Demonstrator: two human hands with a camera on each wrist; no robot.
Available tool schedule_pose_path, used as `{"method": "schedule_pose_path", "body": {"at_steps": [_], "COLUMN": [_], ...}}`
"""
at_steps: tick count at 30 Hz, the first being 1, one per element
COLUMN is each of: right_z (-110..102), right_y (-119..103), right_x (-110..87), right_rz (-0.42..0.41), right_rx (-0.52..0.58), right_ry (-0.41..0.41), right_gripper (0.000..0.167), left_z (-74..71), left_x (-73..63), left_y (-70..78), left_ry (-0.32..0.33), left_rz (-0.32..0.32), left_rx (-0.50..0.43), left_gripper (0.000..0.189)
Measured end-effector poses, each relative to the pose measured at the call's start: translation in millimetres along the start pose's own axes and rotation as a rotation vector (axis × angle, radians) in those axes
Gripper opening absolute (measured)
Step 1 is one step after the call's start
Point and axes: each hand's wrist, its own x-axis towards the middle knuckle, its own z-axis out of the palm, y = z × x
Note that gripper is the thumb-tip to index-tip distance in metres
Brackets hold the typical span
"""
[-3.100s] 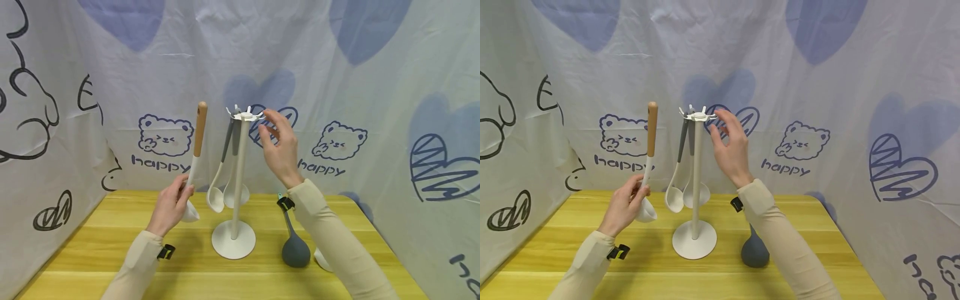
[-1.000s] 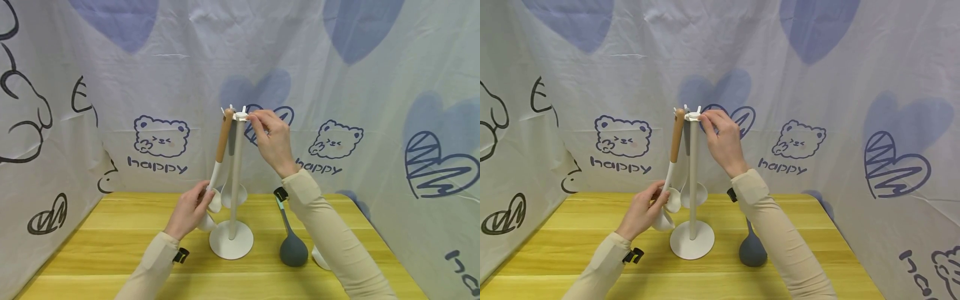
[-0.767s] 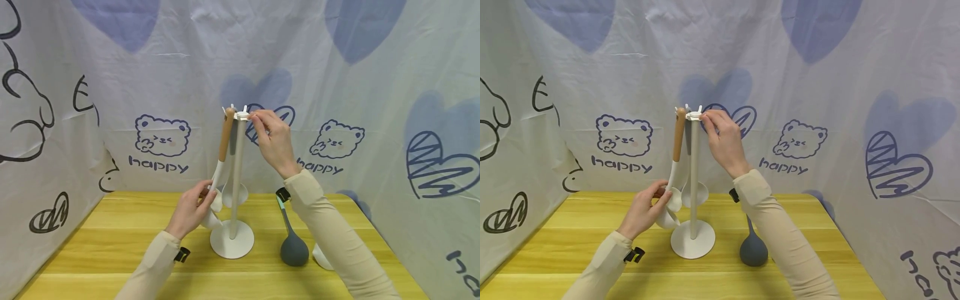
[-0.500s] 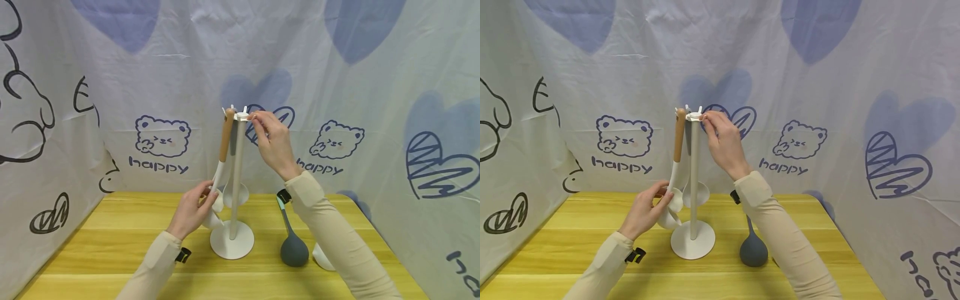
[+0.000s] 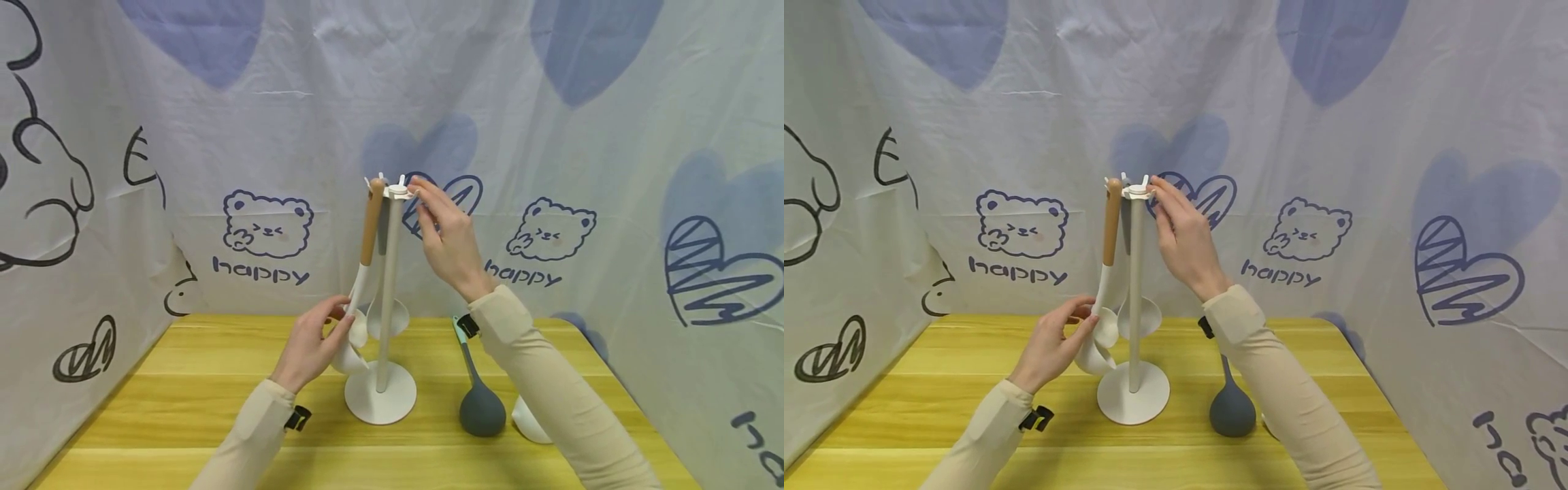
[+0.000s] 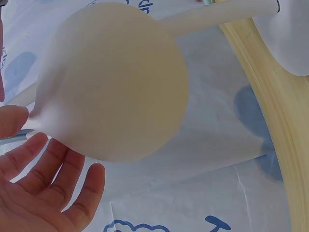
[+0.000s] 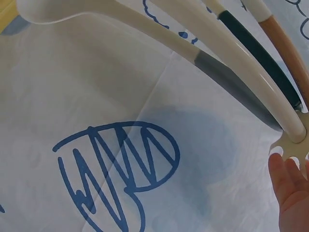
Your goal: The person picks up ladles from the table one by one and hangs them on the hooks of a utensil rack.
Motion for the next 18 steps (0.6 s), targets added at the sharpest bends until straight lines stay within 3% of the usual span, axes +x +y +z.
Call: {"method": "schedule_pose_path", "body": {"at_steps": [8, 12, 18], "right_z": [-1, -3, -4], "right_y": [8, 11, 16], "right_x": [-9.0, -14.9, -25.0], "right_rz": [-0.111, -0.166, -0.161], "right_rx": [-0.002, -0.008, 0.006], "right_ry": [0.08, 0.083, 0.071], "right_gripper": [0.03, 0.027, 0.028], "left_z": [-1.9, -3.2, -6.3], "left_x": [-1.7, -4.0, -8.8], "left_y": [-1.5, -3.8, -8.4], "left_ry": [0.013, 0.008, 0.009], "left_rz": [-0.013, -0.054, -0.093], "left_rx": [-0.004, -0.031, -0.027], "left_gripper": [0.03, 0.03, 0.031]}}
